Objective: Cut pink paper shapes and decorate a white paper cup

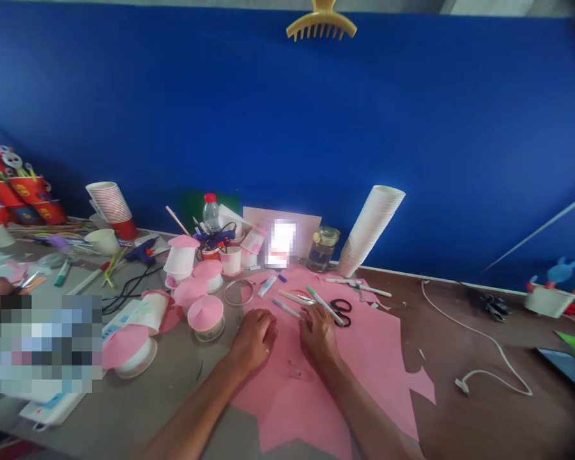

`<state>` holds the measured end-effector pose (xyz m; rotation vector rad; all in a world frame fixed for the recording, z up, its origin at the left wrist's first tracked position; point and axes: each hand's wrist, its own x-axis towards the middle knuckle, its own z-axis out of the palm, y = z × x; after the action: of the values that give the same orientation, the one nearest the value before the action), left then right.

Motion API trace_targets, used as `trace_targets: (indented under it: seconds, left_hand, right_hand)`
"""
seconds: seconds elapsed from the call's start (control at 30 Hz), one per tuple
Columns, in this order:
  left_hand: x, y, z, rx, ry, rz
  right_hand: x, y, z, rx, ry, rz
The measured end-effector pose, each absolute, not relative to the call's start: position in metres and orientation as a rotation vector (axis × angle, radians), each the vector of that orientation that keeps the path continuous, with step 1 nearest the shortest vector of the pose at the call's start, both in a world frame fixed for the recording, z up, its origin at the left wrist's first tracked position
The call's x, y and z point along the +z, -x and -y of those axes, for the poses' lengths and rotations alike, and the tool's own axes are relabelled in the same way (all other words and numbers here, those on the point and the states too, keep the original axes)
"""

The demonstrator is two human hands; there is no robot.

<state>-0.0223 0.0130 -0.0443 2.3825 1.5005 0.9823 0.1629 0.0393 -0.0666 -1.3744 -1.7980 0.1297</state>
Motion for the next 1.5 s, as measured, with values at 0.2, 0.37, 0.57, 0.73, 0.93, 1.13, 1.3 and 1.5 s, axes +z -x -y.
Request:
trace_targets:
  seconds: [0.2, 0.37, 0.57, 0.73, 0.93, 1.13, 1.3, 1.5]
  left_hand:
    - [-0.053, 0.027, -0.013, 1.02, -2.386, -1.584]
    - [-0.052, 0.027, -0.009, 0.741, -2.452, -1.613]
    - [-0.053, 0.027, -0.011, 0.629, -2.473, -1.607]
    - [-0.055, 0.027, -0.011, 0.674, -2.46, -1.608]
    - [-0.053, 0.027, -0.01, 0.666, -2.48, -1.601]
    - [-0.051, 0.027, -0.009, 0.66, -2.48, -1.579]
    - [-0.053, 0.027, -0.01, 0.65, -2.495, -1.563]
    - [-0.054, 0.027, -0.01, 0.669, -2.461, -1.578]
  right_hand:
    - [-0.053, -0.176, -0.043, -0.006, 1.439, 1.673]
    - [-0.038, -0.2, -0.044, -0.072, 1.743, 1.789]
    - [-0.029, -0.212, -0.042, 0.001, 1.887, 2.04]
    - [-0.027, -0.21, -0.04, -0.122, 1.909, 2.148]
    - [-0.016, -0.193, -0.046, -0.101, 1.785, 2.114]
    - [-0.006, -0.153, -0.06, -0.056, 1.716, 2.459]
    - [-0.005, -0.139, -0.061, -0.164, 1.673, 2.619]
    - [-0.008, -0.13, -0.058, -0.102, 1.773, 2.603]
